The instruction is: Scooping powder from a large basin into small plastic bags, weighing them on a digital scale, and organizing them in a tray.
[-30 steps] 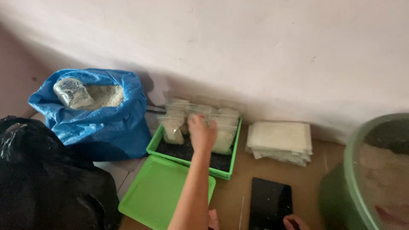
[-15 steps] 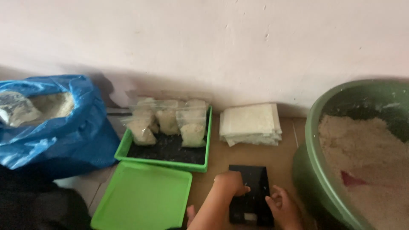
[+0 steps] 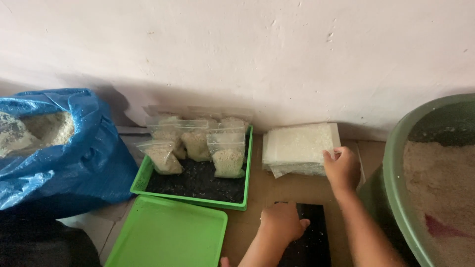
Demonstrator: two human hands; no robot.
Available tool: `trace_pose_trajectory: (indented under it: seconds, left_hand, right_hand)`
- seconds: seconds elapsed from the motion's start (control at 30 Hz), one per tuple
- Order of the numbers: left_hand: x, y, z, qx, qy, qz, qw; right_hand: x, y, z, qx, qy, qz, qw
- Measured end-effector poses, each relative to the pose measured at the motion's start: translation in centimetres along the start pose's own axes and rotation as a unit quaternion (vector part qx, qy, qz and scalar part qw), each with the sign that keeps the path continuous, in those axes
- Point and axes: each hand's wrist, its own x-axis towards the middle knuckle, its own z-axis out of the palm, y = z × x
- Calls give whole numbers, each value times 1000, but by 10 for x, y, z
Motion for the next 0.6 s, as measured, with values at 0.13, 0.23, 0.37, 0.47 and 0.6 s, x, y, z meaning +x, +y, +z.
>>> trace_pose_trajectory:
  seconds: [0.13, 0.23, 0.37, 0.47, 0.6]
  left_hand:
    - [1, -1, 5, -2, 29, 20, 999]
    - [0, 1, 1, -6, -9, 0, 1000]
    - [-3, -1, 3, -18, -15, -3, 1000]
    - [-4, -1, 2, -25, -12, -3, 1000]
    - [-1, -1, 1, -10, -12, -2, 1000]
  right_hand:
    - [-1, 3, -3, 72, 18, 16, 997]
    - [-5, 8, -4, 93, 30, 12, 995]
    - [-7, 2, -9, 165, 16, 18, 986]
    - [-12, -21, -32, 256, -3, 38, 966]
    - [-16, -33, -41, 323, 31, -16, 946]
